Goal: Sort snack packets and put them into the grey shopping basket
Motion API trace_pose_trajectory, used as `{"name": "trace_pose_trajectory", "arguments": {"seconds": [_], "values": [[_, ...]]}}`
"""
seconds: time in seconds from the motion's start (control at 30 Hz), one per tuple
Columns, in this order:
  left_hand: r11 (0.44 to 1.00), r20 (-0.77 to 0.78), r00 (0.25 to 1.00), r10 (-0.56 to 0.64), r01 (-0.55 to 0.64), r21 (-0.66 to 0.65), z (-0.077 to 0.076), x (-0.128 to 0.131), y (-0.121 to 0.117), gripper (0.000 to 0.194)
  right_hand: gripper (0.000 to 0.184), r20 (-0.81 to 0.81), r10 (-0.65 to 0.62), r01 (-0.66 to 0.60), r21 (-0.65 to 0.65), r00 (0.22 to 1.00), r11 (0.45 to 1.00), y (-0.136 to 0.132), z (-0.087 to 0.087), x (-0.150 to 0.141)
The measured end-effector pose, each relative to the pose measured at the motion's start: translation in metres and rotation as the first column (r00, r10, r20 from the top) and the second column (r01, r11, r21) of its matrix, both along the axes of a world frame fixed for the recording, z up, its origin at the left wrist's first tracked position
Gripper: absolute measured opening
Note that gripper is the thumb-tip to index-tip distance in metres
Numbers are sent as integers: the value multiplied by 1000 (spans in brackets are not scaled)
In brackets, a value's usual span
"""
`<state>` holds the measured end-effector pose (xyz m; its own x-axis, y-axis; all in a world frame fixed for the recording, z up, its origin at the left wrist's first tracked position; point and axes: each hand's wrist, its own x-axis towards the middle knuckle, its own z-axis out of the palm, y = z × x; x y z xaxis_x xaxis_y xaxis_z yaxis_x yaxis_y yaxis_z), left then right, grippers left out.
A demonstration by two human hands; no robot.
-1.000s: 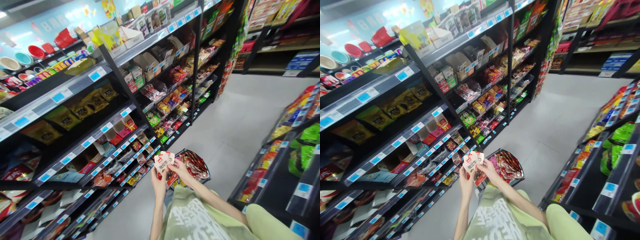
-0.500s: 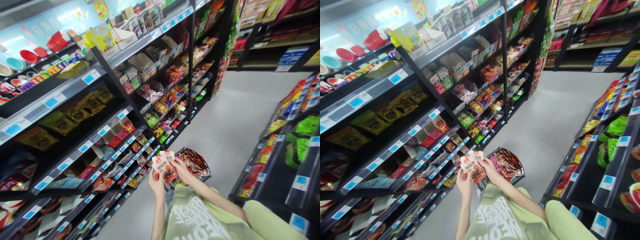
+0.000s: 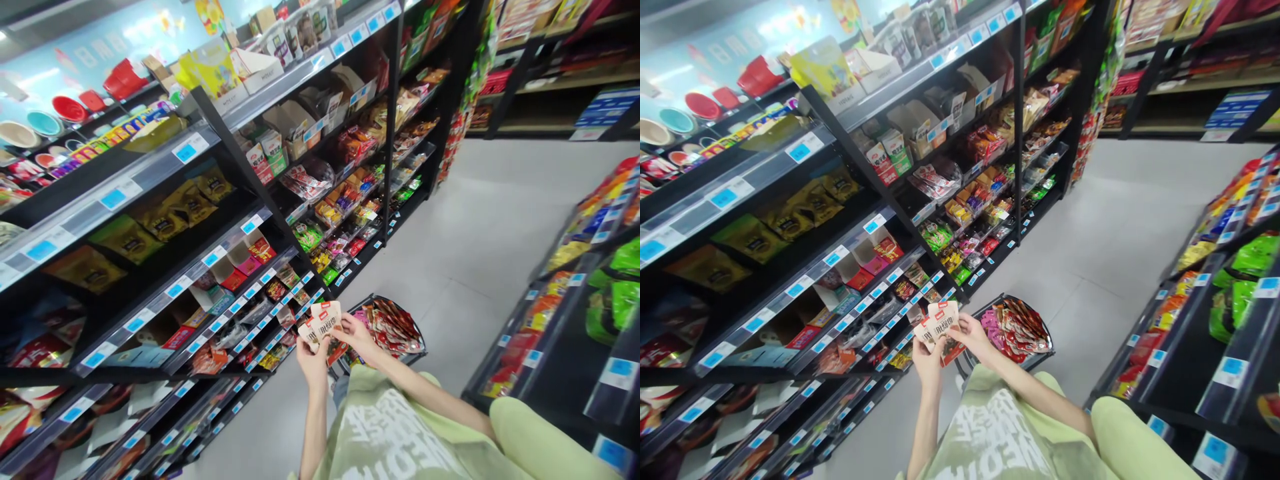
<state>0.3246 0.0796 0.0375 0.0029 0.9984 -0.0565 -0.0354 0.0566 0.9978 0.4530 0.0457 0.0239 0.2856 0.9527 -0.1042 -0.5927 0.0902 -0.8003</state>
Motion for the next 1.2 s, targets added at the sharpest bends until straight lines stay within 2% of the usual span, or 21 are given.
{"name": "trace_pose_trajectory", "arguments": {"seconds": [0.1,0.2,0.3,0.47,0.57,0.7,0.8,0.9,0.97,1.03,1.07,1.13,1.2], "values": [[999,48,999,11,-9,-47,1,1,2,41,43,-52,-23,21,-36,998,999,3,-4,-5],[992,176,984,34,-12,-123,2,-1,7,39,40,-182,-38,28,-60,982,998,5,-13,-6],[983,264,959,100,-53,-177,4,-9,15,43,42,-271,-76,48,-107,960,993,7,-21,-1],[976,286,947,146,-90,-200,15,-28,28,44,42,-279,-127,91,-137,952,986,9,-29,10],[972,278,955,106,-40,-233,21,-32,30,44,42,-243,-118,89,-125,963,988,8,-29,9],[960,230,972,-49,109,-260,21,-21,22,44,44,-180,-54,35,-109,982,993,5,-22,1],[974,182,980,-83,118,-193,18,-10,14,44,45,-144,-25,10,-104,989,995,4,-18,-1],[996,64,998,5,0,-91,20,-10,10,42,42,-119,-58,43,-121,991,992,4,-18,1],[995,-36,997,70,-67,73,26,-16,10,34,41,-96,-95,81,-144,991,986,5,-18,3],[950,-141,981,133,-85,301,35,-21,8,26,41,-70,-107,96,-149,992,984,6,-14,4],[910,-212,965,153,-54,411,38,-21,7,23,41,-58,-102,93,-141,993,986,7,-12,3],[821,-385,909,162,92,563,44,-16,4,15,39,-33,-85,81,-109,996,991,8,-5,-2],[756,-561,821,107,299,583,46,-4,1,8,36,-17,-82,80,-80,997,994,9,0,-10]]}}
